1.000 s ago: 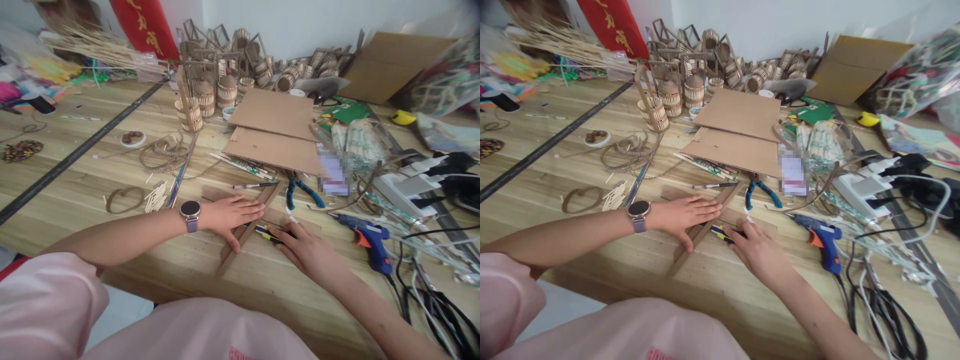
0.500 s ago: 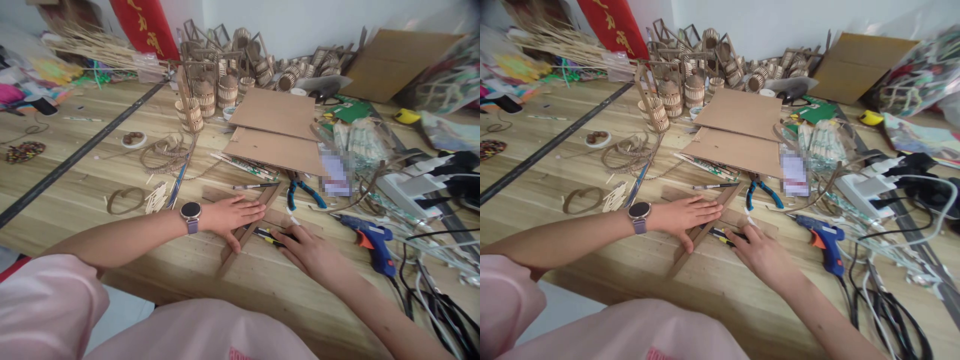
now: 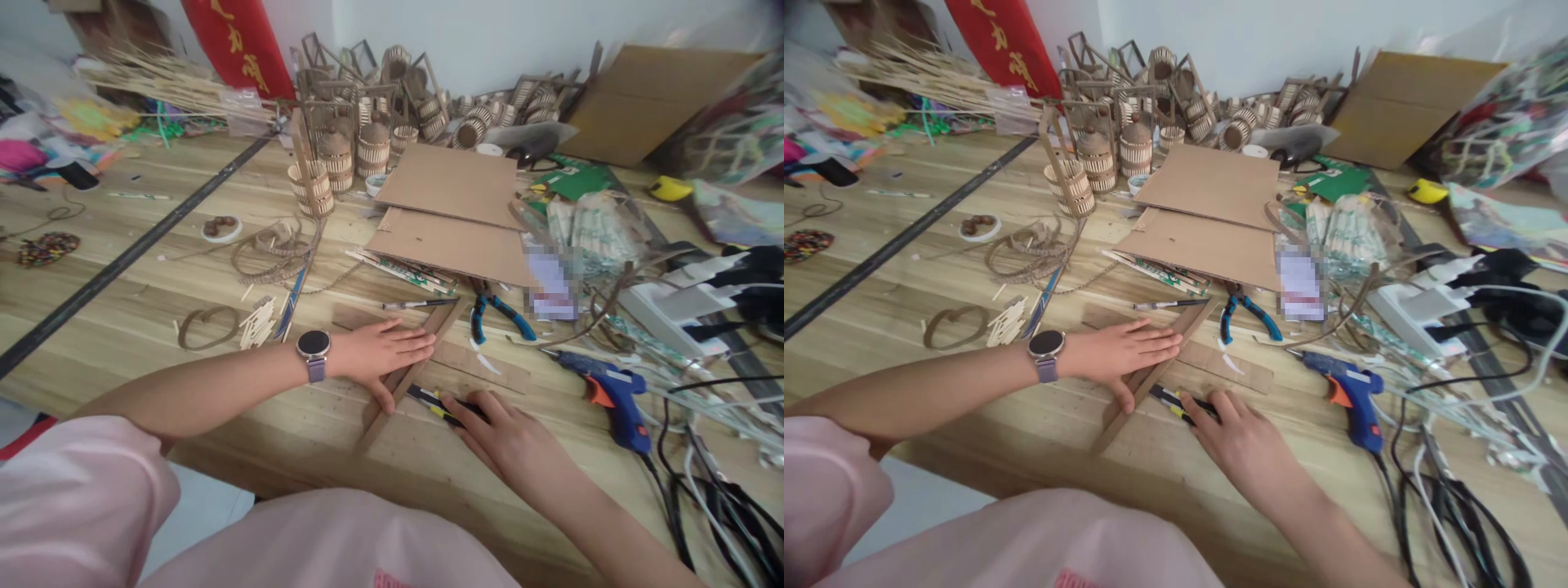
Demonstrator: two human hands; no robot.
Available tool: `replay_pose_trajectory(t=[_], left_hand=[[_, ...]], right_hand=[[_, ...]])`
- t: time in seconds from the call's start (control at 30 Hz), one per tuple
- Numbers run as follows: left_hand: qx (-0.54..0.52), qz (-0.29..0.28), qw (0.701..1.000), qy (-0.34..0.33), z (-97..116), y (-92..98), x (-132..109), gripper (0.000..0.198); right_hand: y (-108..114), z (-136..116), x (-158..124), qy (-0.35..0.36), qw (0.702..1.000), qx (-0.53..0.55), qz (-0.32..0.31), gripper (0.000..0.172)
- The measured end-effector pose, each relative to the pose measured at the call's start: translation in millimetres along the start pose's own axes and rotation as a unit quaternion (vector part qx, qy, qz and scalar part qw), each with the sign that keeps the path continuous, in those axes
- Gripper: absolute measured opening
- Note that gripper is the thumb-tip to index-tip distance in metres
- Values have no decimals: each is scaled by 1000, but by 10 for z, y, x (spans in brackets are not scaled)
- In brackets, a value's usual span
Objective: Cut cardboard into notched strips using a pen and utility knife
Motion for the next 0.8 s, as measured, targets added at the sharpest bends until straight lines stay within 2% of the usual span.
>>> replay_pose_trajectory(t=[0.1,0.23,0.3,0.43,0.63,0.8], left_hand=[[10,0,1000,6,38,22,-5,98],[21,20,1000,3,134,48,-69,86],[3,9,1000,-9,168,40,-111,92],[-32,-20,999,-9,172,-2,-156,116],[-48,10,999,-21,159,-18,-158,115],[-36,-10,999,-8,172,3,-148,114]], right_hand=[[24,-42,-37,-8,1000,-1,4,40],[38,-80,31,-21,1000,5,3,41],[38,-90,84,-23,1000,6,1,41],[46,-108,113,-24,1000,17,-1,40],[96,-178,-9,-23,999,37,-10,41],[108,-256,22,-18,999,42,-21,38]])
Point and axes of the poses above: each hand's wrist, its own x-axis towards the middle knuckle, its own y-axis out of the back of the hand, z = x × y, the point moved 1 cm from there along x, towards the middle knuckle, and after that the axes turned 4 degrees about -z, right-handed, at the moved point
